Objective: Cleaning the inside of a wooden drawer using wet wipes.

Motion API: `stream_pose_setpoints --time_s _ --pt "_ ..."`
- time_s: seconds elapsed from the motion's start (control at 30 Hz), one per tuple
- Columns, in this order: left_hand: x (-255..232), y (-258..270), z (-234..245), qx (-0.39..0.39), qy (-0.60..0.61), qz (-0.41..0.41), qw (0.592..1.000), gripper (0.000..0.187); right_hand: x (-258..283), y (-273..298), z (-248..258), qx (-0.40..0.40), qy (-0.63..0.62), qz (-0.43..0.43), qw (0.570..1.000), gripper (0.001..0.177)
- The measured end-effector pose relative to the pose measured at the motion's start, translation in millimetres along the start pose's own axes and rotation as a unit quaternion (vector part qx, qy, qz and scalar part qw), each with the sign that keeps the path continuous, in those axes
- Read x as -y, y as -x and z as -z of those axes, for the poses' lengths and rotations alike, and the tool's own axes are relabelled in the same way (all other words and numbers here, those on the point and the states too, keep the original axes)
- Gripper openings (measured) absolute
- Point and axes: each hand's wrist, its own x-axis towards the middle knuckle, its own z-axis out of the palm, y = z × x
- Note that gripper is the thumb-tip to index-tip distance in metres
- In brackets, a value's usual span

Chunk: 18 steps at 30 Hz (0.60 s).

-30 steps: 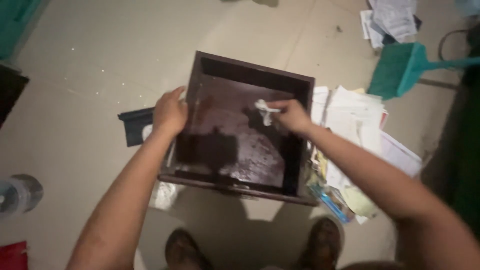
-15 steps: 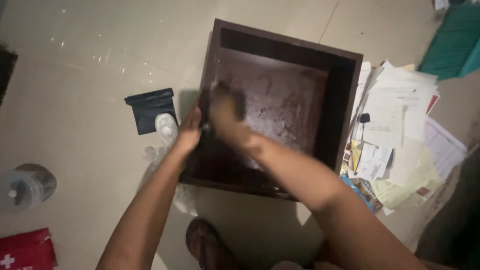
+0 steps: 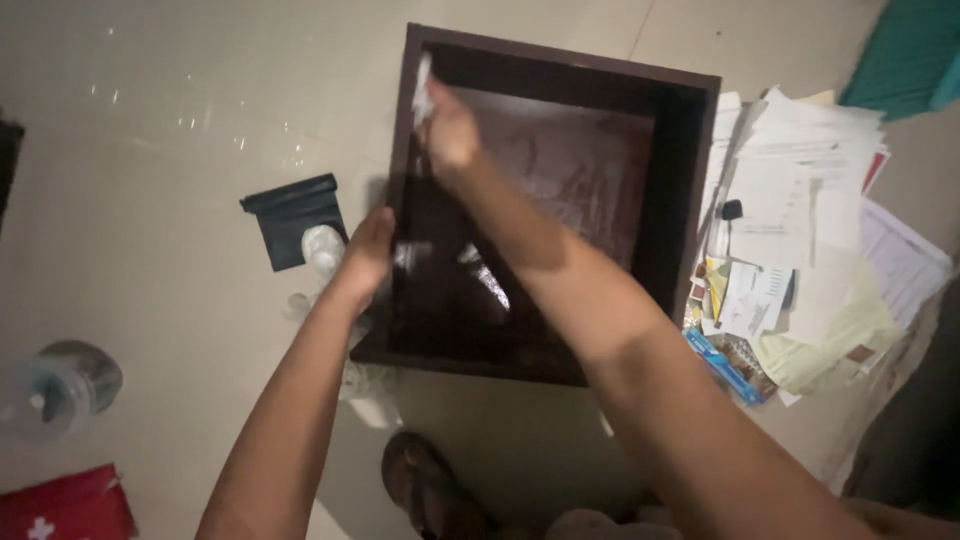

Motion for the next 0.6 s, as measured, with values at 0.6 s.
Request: stream_pose_setpoints --time_s 0.6 --pt "-11.7 3.4 -8.5 -0.019 0.074 0.032 0.997 0.062 -85.1 152.5 21.7 0.251 0.080 -0.362 0.894 0.026"
